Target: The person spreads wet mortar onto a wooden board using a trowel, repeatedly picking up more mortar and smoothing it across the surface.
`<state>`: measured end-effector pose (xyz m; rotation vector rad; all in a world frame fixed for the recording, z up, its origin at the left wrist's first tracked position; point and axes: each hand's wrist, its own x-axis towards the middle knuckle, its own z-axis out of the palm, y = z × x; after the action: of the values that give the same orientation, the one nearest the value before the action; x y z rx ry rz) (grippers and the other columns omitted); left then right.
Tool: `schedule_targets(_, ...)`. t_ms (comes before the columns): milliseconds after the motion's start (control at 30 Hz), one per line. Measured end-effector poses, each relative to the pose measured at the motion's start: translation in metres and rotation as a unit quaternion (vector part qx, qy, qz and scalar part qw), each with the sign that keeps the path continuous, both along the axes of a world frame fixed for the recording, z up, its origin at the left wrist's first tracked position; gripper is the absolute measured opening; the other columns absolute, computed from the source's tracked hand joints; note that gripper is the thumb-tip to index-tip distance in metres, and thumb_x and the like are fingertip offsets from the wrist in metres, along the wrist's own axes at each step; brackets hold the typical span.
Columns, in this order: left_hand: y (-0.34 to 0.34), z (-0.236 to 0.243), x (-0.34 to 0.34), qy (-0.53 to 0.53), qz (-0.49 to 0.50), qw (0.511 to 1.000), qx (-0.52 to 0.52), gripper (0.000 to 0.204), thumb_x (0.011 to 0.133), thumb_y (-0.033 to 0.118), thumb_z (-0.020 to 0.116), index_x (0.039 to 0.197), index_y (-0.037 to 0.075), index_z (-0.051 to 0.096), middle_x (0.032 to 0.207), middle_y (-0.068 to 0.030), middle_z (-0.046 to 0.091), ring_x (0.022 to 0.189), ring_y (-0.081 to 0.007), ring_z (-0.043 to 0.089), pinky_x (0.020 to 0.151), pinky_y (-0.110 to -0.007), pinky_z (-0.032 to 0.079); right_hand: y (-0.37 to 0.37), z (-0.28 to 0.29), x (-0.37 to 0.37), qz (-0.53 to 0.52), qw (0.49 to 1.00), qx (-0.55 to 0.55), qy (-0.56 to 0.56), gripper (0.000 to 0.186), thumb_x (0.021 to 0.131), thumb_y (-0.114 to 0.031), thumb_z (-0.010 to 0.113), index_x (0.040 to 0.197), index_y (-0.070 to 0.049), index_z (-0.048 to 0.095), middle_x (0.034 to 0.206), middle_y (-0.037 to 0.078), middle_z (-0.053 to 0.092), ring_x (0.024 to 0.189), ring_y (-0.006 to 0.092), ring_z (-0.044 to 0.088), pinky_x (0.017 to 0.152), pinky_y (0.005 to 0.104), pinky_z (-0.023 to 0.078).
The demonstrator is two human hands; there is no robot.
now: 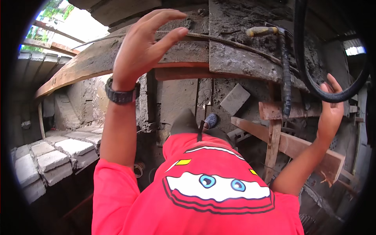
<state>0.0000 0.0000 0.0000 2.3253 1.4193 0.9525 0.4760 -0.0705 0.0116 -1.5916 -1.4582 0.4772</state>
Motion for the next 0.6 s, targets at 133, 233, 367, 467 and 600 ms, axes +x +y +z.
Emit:
schedule_targets(133,0.034,-0.004,0.013,0.055,-0.027,0.998,0.032,0.041,0.101,0.035,0.076,0.131,0.007,0.073,0.136,-0.0161,0.073,0.131,-0.0348,0.065,0.111,-0.046,0.050,0.000,0.007,0.001,-0.003,0.999,0.023,0.031,0.041,0.109,-0.012,0.070,0.147,0.001,0.063,0.143,0.010,0.067,0.131,0.0170,0.061,0.116,0.0313,0.044)
schedule_targets(233,0.060,-0.016,0.016,0.104,-0.040,0.992,0.060,0.044,0.101,0.041,0.074,0.128,0.006,0.072,0.131,-0.0183,0.073,0.126,-0.0398,0.065,0.108,-0.047,0.051,0.004,0.012,-0.001,0.011,0.999,0.008,0.047,0.035,0.107,-0.010,0.071,0.140,0.001,0.067,0.132,0.008,0.072,0.122,0.0150,0.065,0.108,0.0291,0.049)
schedule_targets(367,0.086,-0.031,0.012,0.152,-0.032,0.988,-0.019,0.042,0.099,0.036,0.077,0.128,0.006,0.074,0.131,-0.0182,0.072,0.125,-0.0391,0.066,0.108,-0.047,0.051,0.007,0.028,-0.018,0.017,0.991,-0.063,0.117,0.034,0.105,-0.011,0.074,0.137,-0.001,0.067,0.118,0.008,0.075,0.105,0.0114,0.067,0.094,0.0255,0.052)
schedule_targets(467,0.093,-0.036,0.014,0.145,-0.066,0.985,-0.066,0.040,0.099,0.035,0.077,0.124,0.005,0.074,0.122,-0.0176,0.074,0.120,-0.0398,0.067,0.104,-0.048,0.052,0.018,0.035,-0.041,0.043,0.977,-0.139,0.155,0.037,0.103,-0.019,0.076,0.134,-0.001,0.067,0.119,0.009,0.076,0.100,0.0105,0.068,0.085,0.0268,0.055)
schedule_targets(600,0.099,-0.042,0.021,0.148,-0.143,0.970,-0.133,0.037,0.097,0.034,0.078,0.117,0.004,0.074,0.111,-0.0176,0.075,0.112,-0.0408,0.068,0.099,-0.048,0.052,0.056,0.022,-0.082,0.077,0.932,-0.205,0.290,0.054,0.101,-0.028,0.079,0.145,-0.004,0.060,0.126,0.013,0.076,0.098,0.0140,0.072,0.081,0.0308,0.058)
